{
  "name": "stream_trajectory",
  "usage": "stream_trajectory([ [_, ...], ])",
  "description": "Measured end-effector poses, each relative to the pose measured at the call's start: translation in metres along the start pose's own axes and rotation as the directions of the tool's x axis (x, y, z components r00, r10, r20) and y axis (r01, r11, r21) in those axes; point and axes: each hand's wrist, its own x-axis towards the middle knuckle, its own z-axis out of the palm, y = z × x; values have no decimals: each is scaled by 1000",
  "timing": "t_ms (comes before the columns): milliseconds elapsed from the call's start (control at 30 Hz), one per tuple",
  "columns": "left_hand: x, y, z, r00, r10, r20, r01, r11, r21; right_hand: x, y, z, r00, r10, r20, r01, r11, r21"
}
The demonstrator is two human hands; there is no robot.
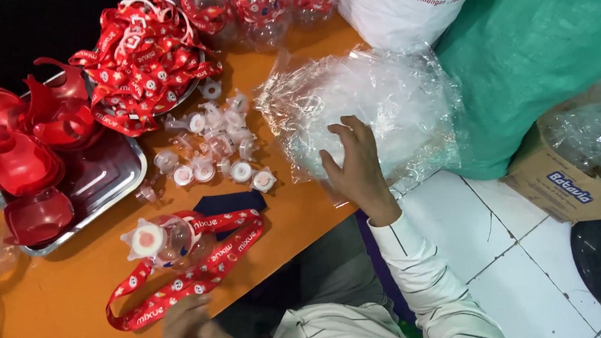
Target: Assembling plastic bottles by attaching red bases and decorative straps, and then placing the finished products into plastic bags.
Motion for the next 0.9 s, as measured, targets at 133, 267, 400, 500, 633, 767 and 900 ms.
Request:
stream_trajectory([
  [133, 8, 31, 34, 987, -35, 156, 64, 981, -182, 23, -1, 7, 991, 14, 134, -12, 1000, -18],
  [267, 13, 31, 43, 941, 22, 337, -4, 998, -56, 45, 24, 30, 986, 81, 143, -61, 988, -140],
  [400, 8, 17, 40, 938, -62, 341, 91, 993, -69, 56, 48, 47, 979, 158, 126, -118, 953, -278],
  [500, 8, 16, 35, 942, -126, 310, 156, 985, -72, 55, 44, 45, 991, 133, 24, -123, 957, -262],
  [633, 8, 18, 37, 953, -156, 261, 167, 986, -22, 61, 42, 38, 997, 60, -43, -66, 987, -149],
  [767, 4, 14, 35, 940, -231, 253, 239, 971, 0, 60, 24, 21, 980, 4, -201, 18, 994, 108],
  [900, 2, 13, 33, 928, -258, 269, 273, 962, -18, 57, -2, -3, 948, 139, -285, 49, 824, 564],
])
